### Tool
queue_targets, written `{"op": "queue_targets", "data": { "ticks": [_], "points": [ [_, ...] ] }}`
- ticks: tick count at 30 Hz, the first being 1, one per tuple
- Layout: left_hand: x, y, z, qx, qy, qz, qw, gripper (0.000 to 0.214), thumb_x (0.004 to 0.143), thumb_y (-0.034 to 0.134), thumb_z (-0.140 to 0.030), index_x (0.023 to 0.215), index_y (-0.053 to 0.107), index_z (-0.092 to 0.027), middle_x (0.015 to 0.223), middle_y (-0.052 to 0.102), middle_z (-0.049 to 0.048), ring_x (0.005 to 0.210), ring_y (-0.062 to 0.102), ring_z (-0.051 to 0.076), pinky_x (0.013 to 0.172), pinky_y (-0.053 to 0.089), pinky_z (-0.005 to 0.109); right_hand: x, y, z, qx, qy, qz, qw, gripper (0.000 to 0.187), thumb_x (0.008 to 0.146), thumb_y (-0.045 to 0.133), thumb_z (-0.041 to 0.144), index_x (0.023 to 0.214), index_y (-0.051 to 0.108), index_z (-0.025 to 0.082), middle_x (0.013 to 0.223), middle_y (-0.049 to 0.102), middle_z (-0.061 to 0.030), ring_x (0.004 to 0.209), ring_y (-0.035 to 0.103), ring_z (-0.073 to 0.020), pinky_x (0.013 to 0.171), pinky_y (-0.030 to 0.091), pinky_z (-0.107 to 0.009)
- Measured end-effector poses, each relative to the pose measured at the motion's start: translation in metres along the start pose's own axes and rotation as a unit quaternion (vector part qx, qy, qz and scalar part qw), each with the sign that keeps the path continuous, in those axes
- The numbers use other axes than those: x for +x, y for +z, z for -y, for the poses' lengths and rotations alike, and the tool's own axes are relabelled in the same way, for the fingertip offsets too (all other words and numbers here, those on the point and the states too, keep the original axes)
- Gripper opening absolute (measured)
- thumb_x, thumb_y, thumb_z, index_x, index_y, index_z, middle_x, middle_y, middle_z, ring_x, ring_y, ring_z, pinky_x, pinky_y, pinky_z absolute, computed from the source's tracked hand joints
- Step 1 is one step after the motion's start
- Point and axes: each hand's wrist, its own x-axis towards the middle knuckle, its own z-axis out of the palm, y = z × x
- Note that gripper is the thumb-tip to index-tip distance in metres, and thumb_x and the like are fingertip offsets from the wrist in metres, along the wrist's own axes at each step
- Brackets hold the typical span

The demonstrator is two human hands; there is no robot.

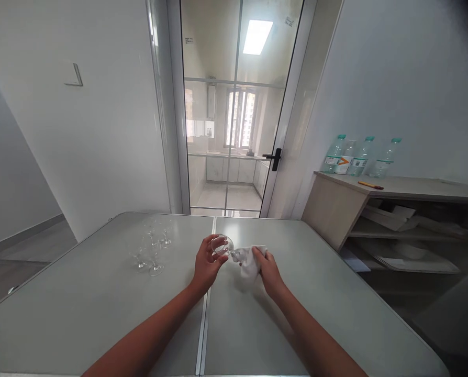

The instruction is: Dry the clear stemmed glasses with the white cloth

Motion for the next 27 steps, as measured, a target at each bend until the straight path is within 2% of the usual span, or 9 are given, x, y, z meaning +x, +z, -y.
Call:
{"op": "queue_targets", "data": {
  "ticks": [4, 7, 9, 12, 16, 19, 22, 24, 27],
  "points": [
    [0.001, 0.001, -0.002, -0.005, -0.011, -0.010, 1.000, 0.062, 0.074, 0.087, -0.032, 0.125, 0.053, -0.025, 0.128, 0.067, 0.0111, 0.119, 0.066, 0.029, 0.101, 0.056, 0.050, 0.004, -0.005, 0.001, 0.003, -0.008, -0.081, 0.997, 0.046, 0.077, 0.073, 0.062, 0.092, 0.073, 0.018, 0.082, 0.073, -0.0049, 0.074, 0.065, -0.0225, 0.062, 0.048, -0.029],
    [-0.001, 0.004, 0.001, -0.010, -0.015, 0.011, 1.000, 0.061, 0.073, 0.087, -0.033, 0.124, 0.054, -0.026, 0.128, 0.067, 0.0111, 0.118, 0.067, 0.029, 0.100, 0.057, 0.050, 0.002, 0.001, -0.002, 0.029, 0.026, -0.011, 0.999, 0.049, 0.076, 0.075, 0.060, 0.102, 0.075, 0.019, 0.090, 0.074, -0.0057, 0.080, 0.065, -0.0231, 0.065, 0.050, -0.029],
    [-0.002, 0.004, 0.001, -0.007, -0.010, 0.014, 1.000, 0.061, 0.075, 0.086, -0.032, 0.125, 0.054, -0.026, 0.130, 0.066, 0.0110, 0.120, 0.066, 0.029, 0.099, 0.058, 0.050, 0.000, 0.004, -0.004, 0.032, 0.054, 0.024, 0.998, 0.046, 0.075, 0.076, 0.060, 0.094, 0.074, 0.018, 0.083, 0.073, -0.0052, 0.074, 0.063, -0.0214, 0.062, 0.048, -0.028],
    [0.000, 0.002, 0.001, -0.002, -0.004, 0.000, 1.000, 0.061, 0.075, 0.086, -0.031, 0.127, 0.053, -0.027, 0.130, 0.065, 0.0107, 0.121, 0.064, 0.029, 0.101, 0.056, 0.049, 0.001, 0.001, -0.004, 0.019, 0.060, -0.002, 0.998, 0.044, 0.076, 0.075, 0.060, 0.085, 0.072, 0.017, 0.075, 0.070, -0.0039, 0.067, 0.059, -0.0194, 0.059, 0.045, -0.028],
    [0.000, 0.001, 0.002, -0.008, -0.023, 0.000, 1.000, 0.061, 0.075, 0.087, -0.030, 0.125, 0.053, -0.026, 0.129, 0.066, 0.0107, 0.119, 0.066, 0.028, 0.102, 0.055, 0.049, -0.001, -0.001, 0.009, -0.056, -0.069, -0.039, 0.995, 0.044, 0.083, 0.070, 0.057, 0.103, 0.075, 0.019, 0.098, 0.075, -0.0077, 0.088, 0.064, -0.0263, 0.074, 0.049, -0.032],
    [-0.003, 0.004, 0.002, -0.012, -0.052, 0.030, 0.998, 0.060, 0.077, 0.085, -0.034, 0.127, 0.053, -0.024, 0.129, 0.067, 0.0133, 0.118, 0.067, 0.029, 0.100, 0.056, 0.048, -0.012, 0.007, 0.020, -0.129, -0.177, 0.089, 0.972, 0.038, 0.091, 0.064, 0.048, 0.121, 0.072, 0.025, 0.120, 0.072, -0.0069, 0.107, 0.064, -0.0284, 0.091, 0.047, -0.035],
    [-0.005, 0.007, -0.001, -0.008, -0.079, 0.041, 0.996, 0.063, 0.077, 0.085, -0.040, 0.130, 0.055, -0.022, 0.130, 0.067, 0.0170, 0.118, 0.067, 0.032, 0.096, 0.057, 0.046, -0.023, 0.016, 0.025, -0.188, -0.206, 0.186, 0.942, 0.033, 0.094, 0.060, 0.041, 0.123, 0.072, 0.028, 0.110, 0.074, -0.0055, 0.093, 0.066, -0.0251, 0.085, 0.047, -0.033],
    [-0.004, 0.007, -0.005, -0.014, -0.095, 0.043, 0.994, 0.066, 0.077, 0.084, -0.045, 0.130, 0.055, -0.020, 0.129, 0.068, 0.0189, 0.115, 0.069, 0.032, 0.095, 0.057, 0.047, -0.024, 0.017, 0.025, -0.209, -0.205, 0.185, 0.938, 0.029, 0.093, 0.061, 0.042, 0.114, 0.074, 0.026, 0.097, 0.075, -0.0040, 0.080, 0.063, -0.0217, 0.077, 0.046, -0.031],
    [-0.003, 0.007, -0.010, -0.026, -0.099, 0.041, 0.994, 0.068, 0.076, 0.083, -0.048, 0.131, 0.055, -0.019, 0.127, 0.069, 0.0198, 0.114, 0.069, 0.032, 0.097, 0.056, 0.048, -0.018, 0.013, 0.020, -0.157, -0.153, 0.136, 0.966, 0.030, 0.090, 0.064, 0.049, 0.097, 0.075, 0.022, 0.078, 0.069, -0.0015, 0.067, 0.057, -0.0177, 0.067, 0.044, -0.028]
  ]
}}
